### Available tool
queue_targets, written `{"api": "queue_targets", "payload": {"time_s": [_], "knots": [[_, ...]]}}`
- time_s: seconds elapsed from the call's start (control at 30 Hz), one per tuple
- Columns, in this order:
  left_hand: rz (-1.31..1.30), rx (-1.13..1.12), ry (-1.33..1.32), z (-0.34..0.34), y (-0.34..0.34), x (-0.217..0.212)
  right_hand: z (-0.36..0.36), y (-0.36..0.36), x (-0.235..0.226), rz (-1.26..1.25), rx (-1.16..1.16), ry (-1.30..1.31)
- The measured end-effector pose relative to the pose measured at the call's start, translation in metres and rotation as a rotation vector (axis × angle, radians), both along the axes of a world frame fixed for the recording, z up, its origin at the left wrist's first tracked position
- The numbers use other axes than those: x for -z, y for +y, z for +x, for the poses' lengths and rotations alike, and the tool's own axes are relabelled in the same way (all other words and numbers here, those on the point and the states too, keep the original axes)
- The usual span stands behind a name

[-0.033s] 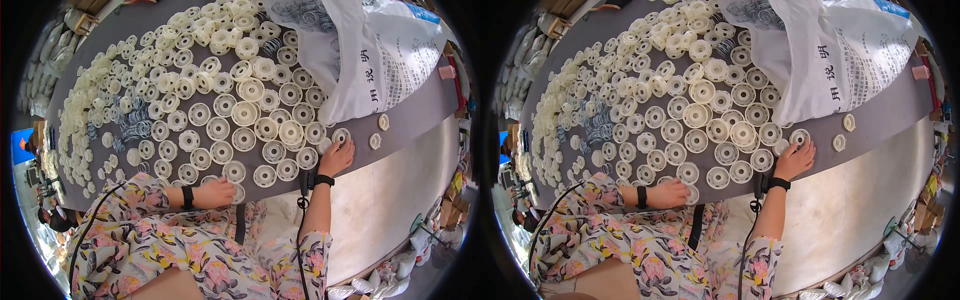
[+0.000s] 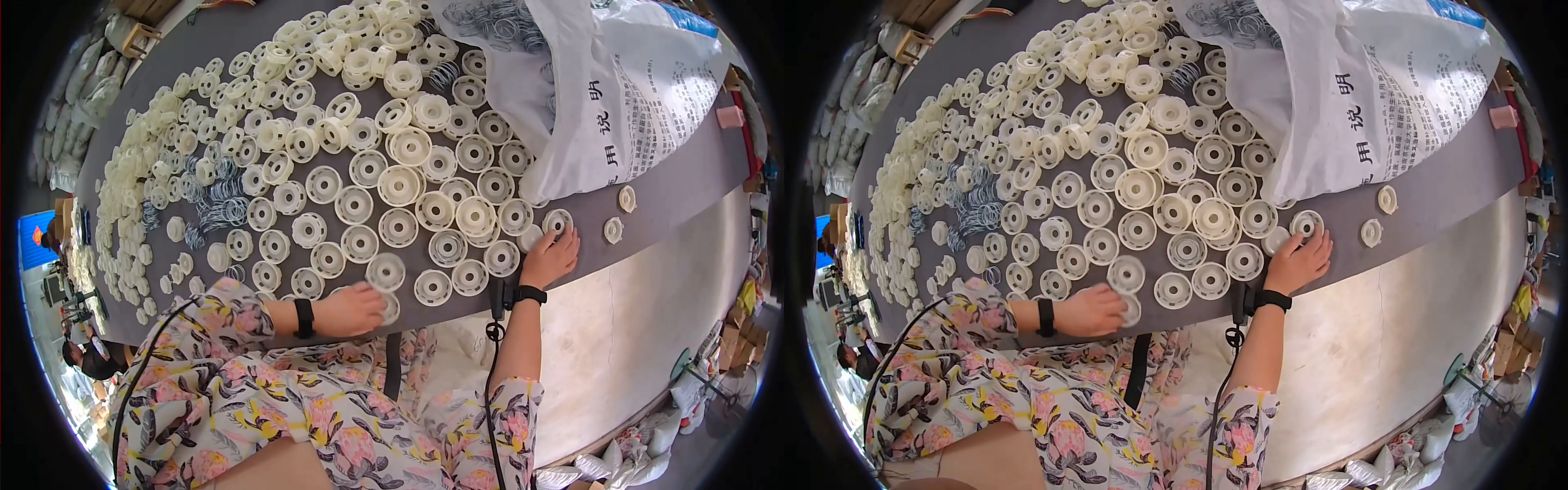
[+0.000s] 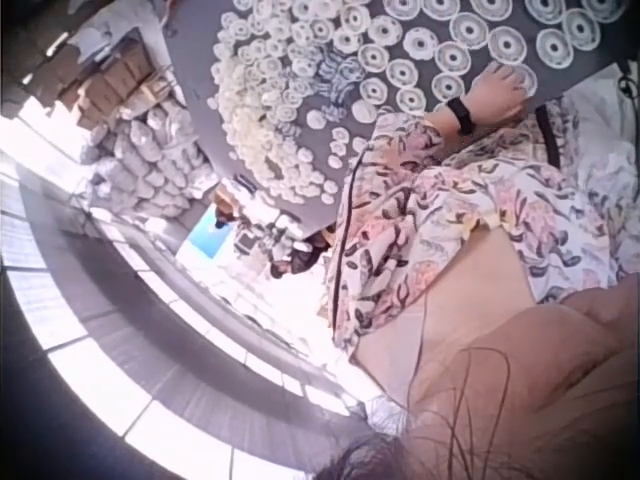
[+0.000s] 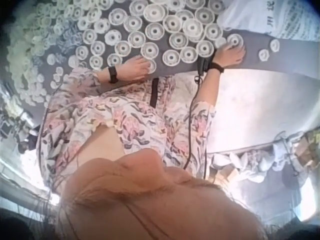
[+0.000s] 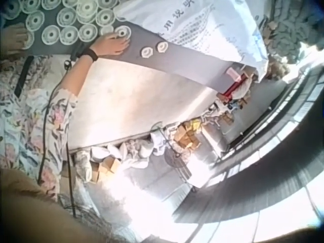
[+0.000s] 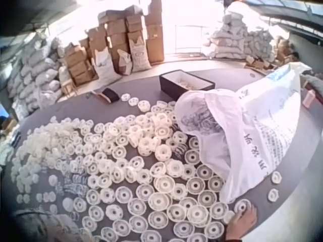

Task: Assembling small white plastic discs or caps with metal springs or rings at a factory workstation.

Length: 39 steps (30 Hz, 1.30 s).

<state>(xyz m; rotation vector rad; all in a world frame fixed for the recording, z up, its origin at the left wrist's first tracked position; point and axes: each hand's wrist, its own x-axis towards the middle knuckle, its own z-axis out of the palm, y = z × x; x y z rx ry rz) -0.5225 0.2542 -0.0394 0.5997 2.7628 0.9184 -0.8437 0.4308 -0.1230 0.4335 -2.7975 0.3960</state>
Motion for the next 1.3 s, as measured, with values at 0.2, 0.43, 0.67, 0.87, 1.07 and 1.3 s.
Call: {"api": "queue_targets", "payload": {"time_s": [0.2, 0.43, 0.67, 0.87, 1.07, 1.3], "knots": [[-0.048, -0.603, 0.094, -0.071, -0.06, -0.006, -0.001, 0.004, 0.001, -0.004, 0.002, 0.016], [-0.071, -0.767, 0.13, -0.09, -0.088, -0.001, 0.002, 0.0, -0.001, -0.011, 0.012, -0.017], [0.414, -0.138, -0.26, 0.059, -0.02, -0.016, -0.001, 0.002, -0.001, 0.001, 0.005, -0.006], [-0.186, -0.106, -0.152, 0.128, -0.027, 0.004, -0.002, 0.002, 0.0, -0.036, -0.012, 0.006], [0.105, -0.257, -0.2, 0.072, -0.066, -0.017, -0.002, 0.008, 0.005, 0.006, 0.008, 0.023], [-0.278, -1.068, 0.339, -0.052, -0.17, 0.019, -0.002, 0.003, 0.003, -0.008, -0.009, 0.004]]}}
